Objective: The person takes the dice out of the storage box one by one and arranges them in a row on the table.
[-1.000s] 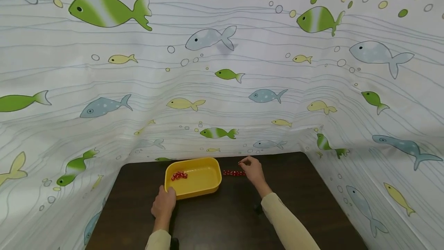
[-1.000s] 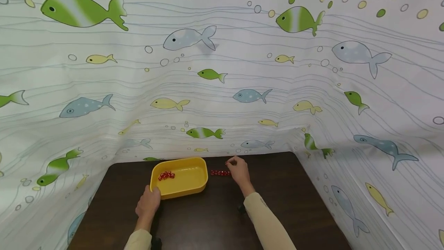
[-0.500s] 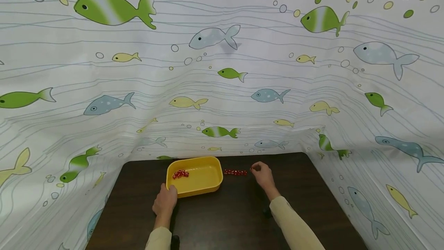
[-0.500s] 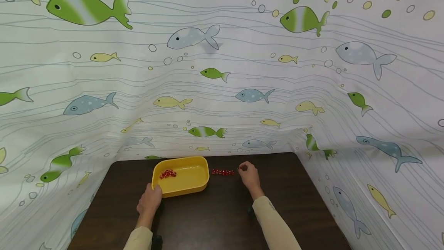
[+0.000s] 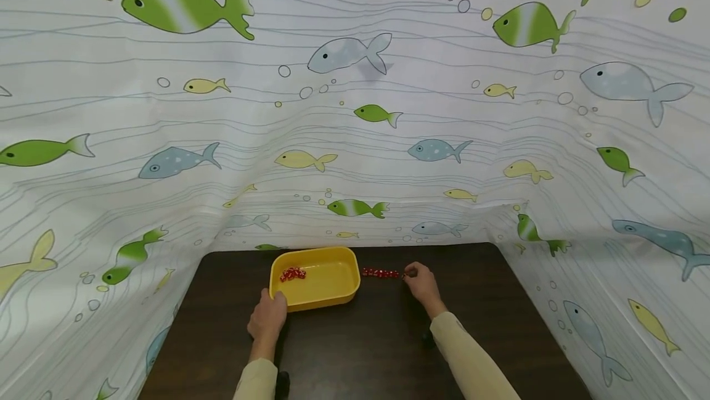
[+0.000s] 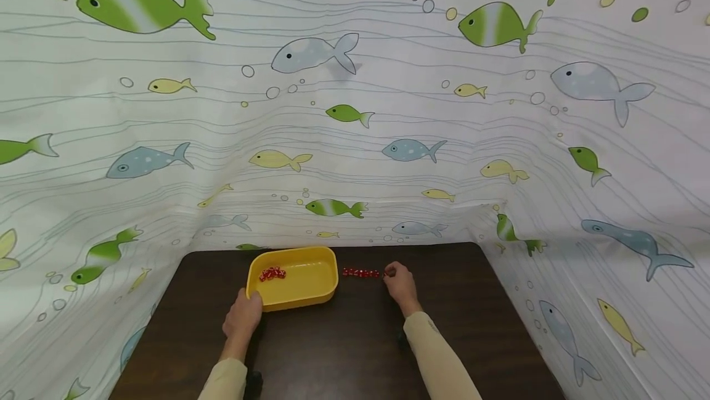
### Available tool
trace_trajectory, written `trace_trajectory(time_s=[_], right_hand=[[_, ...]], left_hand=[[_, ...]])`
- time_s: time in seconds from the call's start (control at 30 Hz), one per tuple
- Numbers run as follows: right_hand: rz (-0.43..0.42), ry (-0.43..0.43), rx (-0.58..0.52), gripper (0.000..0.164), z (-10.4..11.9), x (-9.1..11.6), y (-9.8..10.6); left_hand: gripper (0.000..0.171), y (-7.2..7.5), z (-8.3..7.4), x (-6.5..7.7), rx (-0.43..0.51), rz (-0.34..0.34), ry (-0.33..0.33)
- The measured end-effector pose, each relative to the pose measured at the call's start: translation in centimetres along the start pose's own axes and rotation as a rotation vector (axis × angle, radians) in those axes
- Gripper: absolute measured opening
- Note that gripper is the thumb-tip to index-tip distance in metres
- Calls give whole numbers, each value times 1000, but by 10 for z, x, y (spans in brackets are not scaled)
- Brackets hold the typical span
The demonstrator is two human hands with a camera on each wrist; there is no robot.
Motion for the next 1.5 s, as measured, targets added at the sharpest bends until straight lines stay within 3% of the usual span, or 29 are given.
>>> trace_trajectory(time_s=[0.2,0.47,0.87,1.23,1.5], right_hand=[[25,-7,69,24,4,-7,1],[35,-86,128,27,9,-12,0],[42,-85,182,29,11,-13,-6],[55,-107,160,35,12,-13,0],[-22,-96,100,33,12,-8,1]], left_hand=[[64,0,3,-5,-2,-16,7],[65,-1,4,-7,-13,-3,3],[64,-5,9,-9,-3,10,7],[65,-1,2,-8,-12,1,-9],[64,-1,4,-5,1,8,-6]])
Point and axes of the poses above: each hand's wrist, its own x-axis away from the middle knuckle, its own y-axis out of the back of the hand, z = x × y, the point moved 2 cm from there along -x, towards the middle knuckle, and after that the axes turned 15 degrees about z, right-handed, at the moved point
